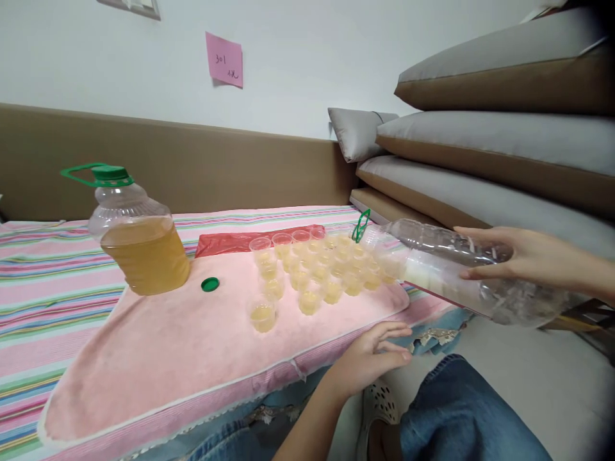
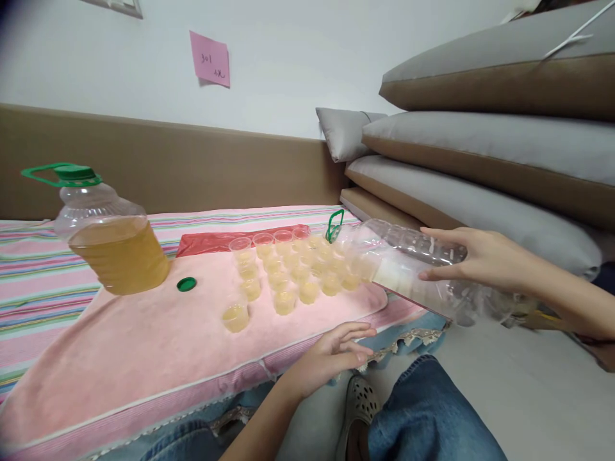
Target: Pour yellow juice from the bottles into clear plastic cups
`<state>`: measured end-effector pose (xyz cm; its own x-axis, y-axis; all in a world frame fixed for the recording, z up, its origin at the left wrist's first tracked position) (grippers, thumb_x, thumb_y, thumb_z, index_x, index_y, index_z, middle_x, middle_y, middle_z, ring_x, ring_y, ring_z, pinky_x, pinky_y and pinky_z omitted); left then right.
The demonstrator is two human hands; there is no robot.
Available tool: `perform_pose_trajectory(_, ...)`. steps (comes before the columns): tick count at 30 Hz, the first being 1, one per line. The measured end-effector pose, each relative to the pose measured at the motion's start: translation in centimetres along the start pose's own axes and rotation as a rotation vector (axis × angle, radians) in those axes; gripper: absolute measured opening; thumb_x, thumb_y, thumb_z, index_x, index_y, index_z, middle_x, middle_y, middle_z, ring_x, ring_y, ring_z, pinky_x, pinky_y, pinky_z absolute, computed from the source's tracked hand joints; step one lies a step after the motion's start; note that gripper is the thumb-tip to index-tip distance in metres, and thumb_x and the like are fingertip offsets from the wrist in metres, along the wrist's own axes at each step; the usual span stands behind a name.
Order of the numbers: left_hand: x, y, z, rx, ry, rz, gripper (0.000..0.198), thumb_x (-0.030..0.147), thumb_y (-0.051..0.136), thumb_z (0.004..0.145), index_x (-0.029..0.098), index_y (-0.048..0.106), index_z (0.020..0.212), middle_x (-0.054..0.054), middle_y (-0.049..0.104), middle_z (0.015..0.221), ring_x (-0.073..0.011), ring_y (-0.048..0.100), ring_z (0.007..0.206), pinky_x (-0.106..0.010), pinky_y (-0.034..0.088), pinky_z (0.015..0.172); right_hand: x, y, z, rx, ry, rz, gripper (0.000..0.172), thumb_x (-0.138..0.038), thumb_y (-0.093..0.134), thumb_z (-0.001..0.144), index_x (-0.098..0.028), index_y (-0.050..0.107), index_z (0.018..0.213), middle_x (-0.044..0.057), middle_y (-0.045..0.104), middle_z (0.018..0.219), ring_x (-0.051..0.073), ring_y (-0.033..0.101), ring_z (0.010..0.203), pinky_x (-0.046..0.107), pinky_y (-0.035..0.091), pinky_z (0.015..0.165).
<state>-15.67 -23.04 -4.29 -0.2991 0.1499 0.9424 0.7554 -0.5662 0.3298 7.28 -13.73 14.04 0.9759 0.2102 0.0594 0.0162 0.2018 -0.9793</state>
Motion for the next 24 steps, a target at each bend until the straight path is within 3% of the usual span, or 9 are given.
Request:
perform_pose_trajectory(4, 0.4, -0.3, 0.1, 0.030, 0.007, -0.017, 0.053, 0.039, 0.074, 0.073, 0.029, 0.060, 0.124, -0.010, 0.053, 0.145, -0.0293, 0.060, 0.118, -0.043, 0.044, 0.098, -0.6, 0.5, 0.5, -0.077, 0.016, 0.046, 0.099, -0.077, 0.060, 0.066, -0.020, 0.048, 0.145, 0.012, 0.055, 0.145, 0.037, 0.053, 0.129, 0.049, 0.044, 0.106)
perform_pose_trajectory(11, 0.0, -0.8, 0.4, 0.081, 0.013, -0.039, 0.079, 0.039, 0.075, 0.071, 0.031, 0.043, 0.142, -0.010, 0.034, 0.158, -0.0312, 0.051, 0.130, -0.042, 0.044, 0.098, -3.8, 0.4, 1.5, -0.079, -0.058, 0.038, 0.099, -0.076, 0.062, 0.064, -0.017, 0.051, 0.143, 0.016, 0.061, 0.136, 0.039, 0.059, 0.120, 0.048, 0.046, 0.101)
perform_pose_trajectory(15, 0.1, -1.2, 0.4, 0.126, 0.038, -0.066, 0.089, 0.035, 0.072, 0.076, 0.029, 0.027, 0.152, -0.013, 0.050, 0.145, -0.0286, 0.044, 0.137, -0.041, 0.043, 0.102, -4.9, 0.2, 2.0, -0.082, -0.075, 0.029, 0.100, -0.076, 0.063, 0.062, -0.017, 0.053, 0.142, 0.017, 0.064, 0.129, 0.039, 0.061, 0.115, 0.048, 0.049, 0.097)
perform_pose_trajectory(20, 0.1, -1.7, 0.5, 0.184, 0.073, -0.100, 0.094, 0.033, 0.070, 0.078, 0.028, 0.016, 0.155, -0.014, 0.050, 0.145, -0.0271, 0.045, 0.136, -0.040, 0.041, 0.105, -5.8, 0.2, 2.4, -0.083, -0.130, 0.013, 0.098, -0.075, 0.063, 0.064, -0.018, 0.052, 0.143, 0.016, 0.067, 0.125, 0.039, 0.063, 0.110, 0.048, 0.051, 0.093)
perform_pose_trajectory(24, -0.1, -2.0, 0.7, 0.208, 0.068, -0.104, 0.093, 0.034, 0.070, 0.078, 0.029, 0.017, 0.155, -0.012, 0.052, 0.144, -0.0278, 0.047, 0.135, -0.041, 0.039, 0.107, -6.5, 0.4, 2.8, -0.095, -0.174, -0.019, 0.094, -0.073, 0.063, 0.065, -0.020, 0.053, 0.142, 0.015, 0.068, 0.124, 0.039, 0.065, 0.108, 0.049, 0.053, 0.090)
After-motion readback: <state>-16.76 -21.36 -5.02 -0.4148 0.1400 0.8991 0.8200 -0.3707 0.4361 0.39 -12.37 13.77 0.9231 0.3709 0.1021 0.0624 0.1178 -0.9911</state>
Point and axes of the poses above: each hand's wrist, its own z-axis towards the middle knuckle, its own y-axis out of the palm, x = y × z, the point moved 6 cm from there along z, towards the middle knuckle
